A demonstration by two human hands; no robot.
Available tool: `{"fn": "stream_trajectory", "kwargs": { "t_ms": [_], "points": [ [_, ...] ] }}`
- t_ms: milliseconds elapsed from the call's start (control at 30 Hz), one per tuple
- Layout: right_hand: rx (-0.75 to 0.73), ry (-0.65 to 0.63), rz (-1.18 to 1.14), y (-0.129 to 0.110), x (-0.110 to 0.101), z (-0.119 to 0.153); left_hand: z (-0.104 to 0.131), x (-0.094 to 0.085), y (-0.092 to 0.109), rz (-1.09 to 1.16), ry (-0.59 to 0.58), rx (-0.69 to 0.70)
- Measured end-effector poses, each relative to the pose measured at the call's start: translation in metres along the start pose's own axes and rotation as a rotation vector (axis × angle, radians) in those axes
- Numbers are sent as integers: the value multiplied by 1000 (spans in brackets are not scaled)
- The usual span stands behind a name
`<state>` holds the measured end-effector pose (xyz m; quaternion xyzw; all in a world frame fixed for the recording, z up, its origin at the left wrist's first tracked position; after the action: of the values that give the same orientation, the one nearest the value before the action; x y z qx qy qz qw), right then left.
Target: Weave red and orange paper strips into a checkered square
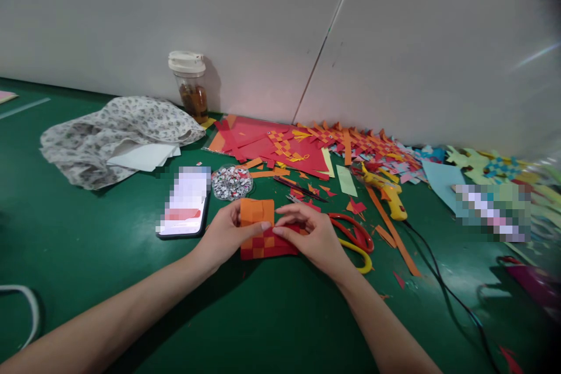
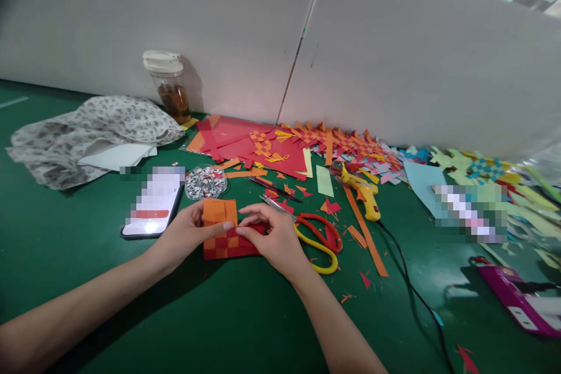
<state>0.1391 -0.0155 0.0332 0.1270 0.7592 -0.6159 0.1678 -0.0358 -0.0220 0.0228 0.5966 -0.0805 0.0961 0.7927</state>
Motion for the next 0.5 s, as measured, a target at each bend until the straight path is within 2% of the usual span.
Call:
{"fn": "stream_trajectory", "kwargs": {
  "t_ms": [300, 500],
  "points": [
    [-38, 3, -3, -2, 1, 0, 0, 0, -1, -32, 14, 12],
    [2, -7, -24, -2, 1, 1, 1, 0, 0, -64, -16, 31]
  ]
}}
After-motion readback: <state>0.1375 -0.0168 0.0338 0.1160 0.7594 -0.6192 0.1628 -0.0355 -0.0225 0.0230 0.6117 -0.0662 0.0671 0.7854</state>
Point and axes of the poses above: each hand's wrist, its own z-axis away from the middle knuckle, its own x-axis out of the palm, y = z × x, the point moved 1 cm from there along -z, towards the middle knuckle, and after that the axes turned 12 degrees about y, right-handed, at the moved point
